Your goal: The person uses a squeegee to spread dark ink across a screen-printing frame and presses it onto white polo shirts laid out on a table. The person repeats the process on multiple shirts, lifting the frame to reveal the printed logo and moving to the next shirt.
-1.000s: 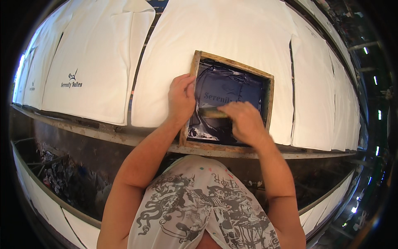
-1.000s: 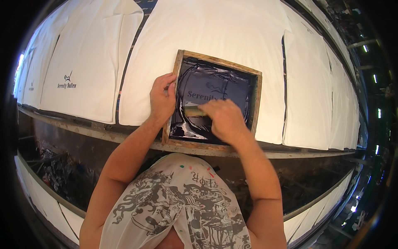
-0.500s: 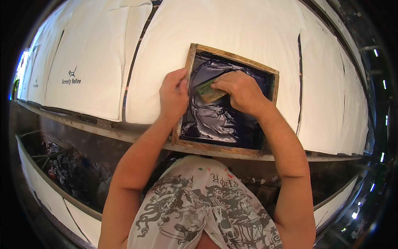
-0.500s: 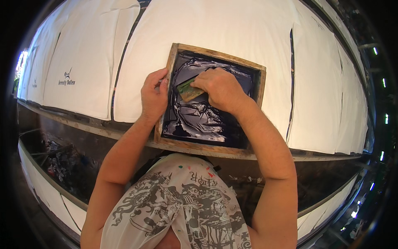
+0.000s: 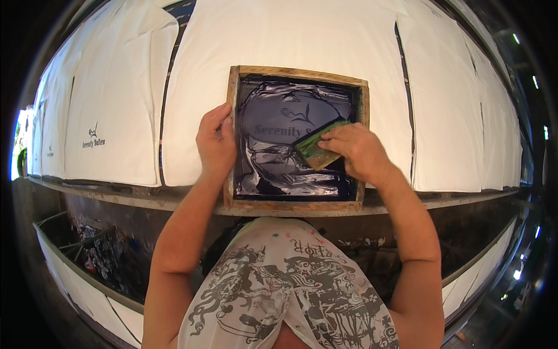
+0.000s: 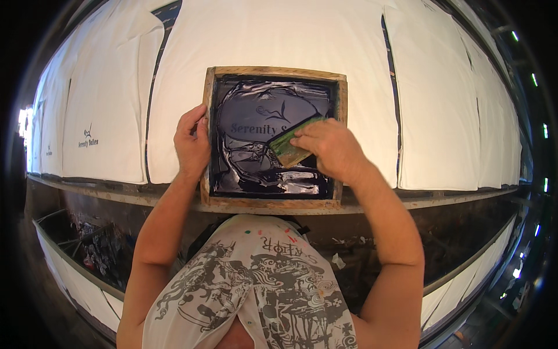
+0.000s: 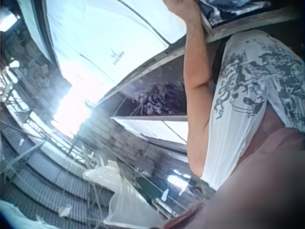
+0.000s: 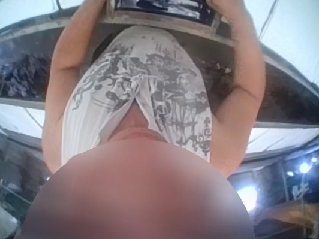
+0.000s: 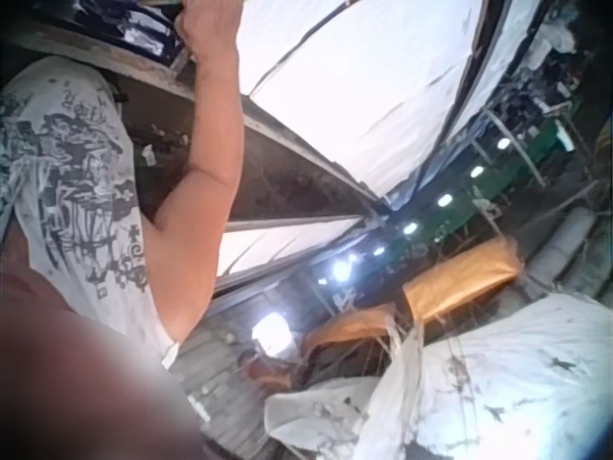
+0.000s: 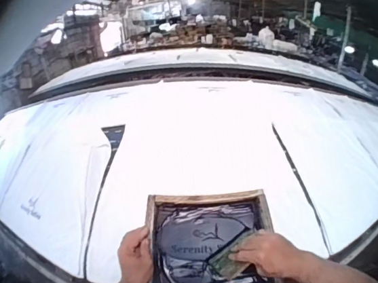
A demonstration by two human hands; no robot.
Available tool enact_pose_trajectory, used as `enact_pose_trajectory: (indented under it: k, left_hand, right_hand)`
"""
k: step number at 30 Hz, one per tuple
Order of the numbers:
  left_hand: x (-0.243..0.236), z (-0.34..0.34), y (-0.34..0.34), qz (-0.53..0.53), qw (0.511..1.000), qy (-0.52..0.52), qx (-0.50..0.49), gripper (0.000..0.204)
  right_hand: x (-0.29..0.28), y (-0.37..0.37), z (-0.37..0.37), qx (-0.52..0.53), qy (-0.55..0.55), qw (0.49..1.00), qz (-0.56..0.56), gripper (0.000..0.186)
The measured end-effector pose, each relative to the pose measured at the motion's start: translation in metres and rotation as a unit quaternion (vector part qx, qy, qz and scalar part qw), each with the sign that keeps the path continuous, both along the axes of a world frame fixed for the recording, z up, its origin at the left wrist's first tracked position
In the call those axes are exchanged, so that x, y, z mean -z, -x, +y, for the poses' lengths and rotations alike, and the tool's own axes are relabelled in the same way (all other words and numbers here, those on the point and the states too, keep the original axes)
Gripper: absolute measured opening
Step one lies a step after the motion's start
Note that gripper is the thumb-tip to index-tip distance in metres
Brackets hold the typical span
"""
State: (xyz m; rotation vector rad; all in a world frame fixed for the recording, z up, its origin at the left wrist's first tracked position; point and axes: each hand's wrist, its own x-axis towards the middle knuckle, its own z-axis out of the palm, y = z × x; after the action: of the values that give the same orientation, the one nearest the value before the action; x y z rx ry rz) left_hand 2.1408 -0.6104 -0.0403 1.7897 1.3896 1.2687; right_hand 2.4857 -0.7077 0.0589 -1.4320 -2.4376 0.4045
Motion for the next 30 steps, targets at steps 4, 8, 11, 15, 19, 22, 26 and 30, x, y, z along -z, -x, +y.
enact_pose_trajectory:
  k: [4, 8, 11, 15, 19, 22, 26, 30]
  left_hand:
    - [0.002, -0.001, -0.001, -0.031, 0.999, 0.005, 0.006, 0.029]
    - [0.005, 0.001, 0.002, -0.016, 1.0, -0.01, 0.008, 0.028]
    - [0.008, 0.0, 0.0, -0.064, 0.998, 0.013, 0.011, 0.029]
    - [0.011, 0.003, 0.0, -0.059, 0.998, 0.012, 0.011, 0.029]
    - [0.018, 0.004, 0.002, -0.067, 0.998, 0.008, 0.007, 0.029]
    - [0.017, 0.005, -0.001, -0.06, 0.998, 0.01, 0.011, 0.029]
    - [0.014, 0.006, -0.002, -0.038, 0.999, 0.011, 0.012, 0.029]
    - [0.026, 0.013, 0.011, -0.029, 1.0, -0.003, 0.001, 0.03]
  right_hand:
    - [0.005, 0.03, -0.039, 0.077, -0.041, 0.996, -0.005, 0.044]
    - [0.013, 0.052, -0.07, 0.114, -0.05, 0.992, -0.025, 0.047]
    - [0.006, 0.068, -0.089, 0.135, -0.034, 0.99, -0.029, 0.046]
    - [0.006, 0.08, -0.109, 0.149, -0.027, 0.988, -0.03, 0.047]
    - [0.001, 0.085, -0.117, 0.146, -0.003, 0.989, -0.009, 0.048]
    - [-0.004, 0.086, -0.126, 0.149, 0.02, 0.989, 0.009, 0.057]
    - [-0.004, 0.088, -0.137, 0.154, 0.001, 0.988, -0.016, 0.059]
    - [0.014, 0.086, -0.142, 0.135, -0.051, 0.99, 0.001, 0.052]
